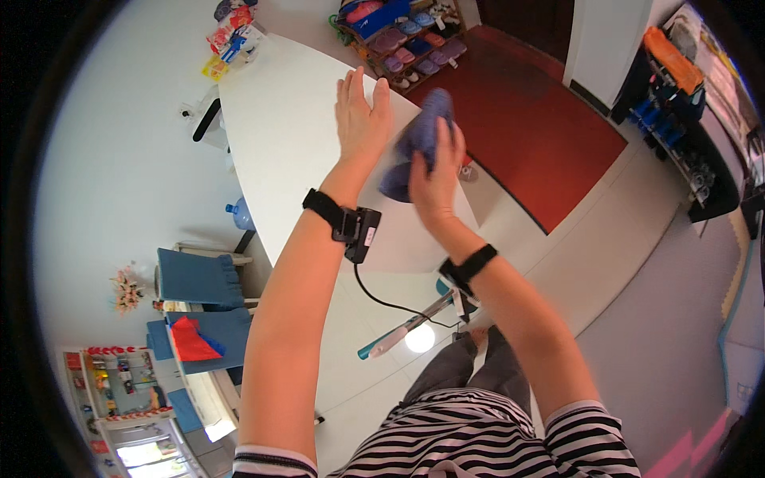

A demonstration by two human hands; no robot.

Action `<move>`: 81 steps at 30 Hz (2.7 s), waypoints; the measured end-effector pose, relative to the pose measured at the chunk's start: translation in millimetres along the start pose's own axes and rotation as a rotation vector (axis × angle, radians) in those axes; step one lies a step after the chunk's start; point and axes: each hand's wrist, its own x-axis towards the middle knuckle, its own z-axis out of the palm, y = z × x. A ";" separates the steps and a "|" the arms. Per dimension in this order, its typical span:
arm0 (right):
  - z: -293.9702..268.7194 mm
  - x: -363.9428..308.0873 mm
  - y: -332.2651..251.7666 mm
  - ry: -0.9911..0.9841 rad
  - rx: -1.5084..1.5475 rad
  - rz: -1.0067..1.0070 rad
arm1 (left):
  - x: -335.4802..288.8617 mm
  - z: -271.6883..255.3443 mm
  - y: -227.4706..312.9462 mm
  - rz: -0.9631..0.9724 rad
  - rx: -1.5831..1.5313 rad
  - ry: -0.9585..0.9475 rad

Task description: The person wipes the top of a white cabinet and the side of a water dispenser with a blue cloth by hand, moving around the furniture to reach different surfaces.

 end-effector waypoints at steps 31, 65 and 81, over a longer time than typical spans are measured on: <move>10.3 -163.7 410.6 0.440 0.787 1.611 | 3.3 14.6 -6.5 -0.112 0.366 -0.328; 20.4 33.6 -13.6 -0.300 1.002 1.612 | 1.7 0.0 -17.1 -0.111 -0.285 -0.211; 47.9 -91.2 130.6 -0.305 1.085 1.747 | -56.9 -77.4 -59.4 -0.034 0.345 -0.337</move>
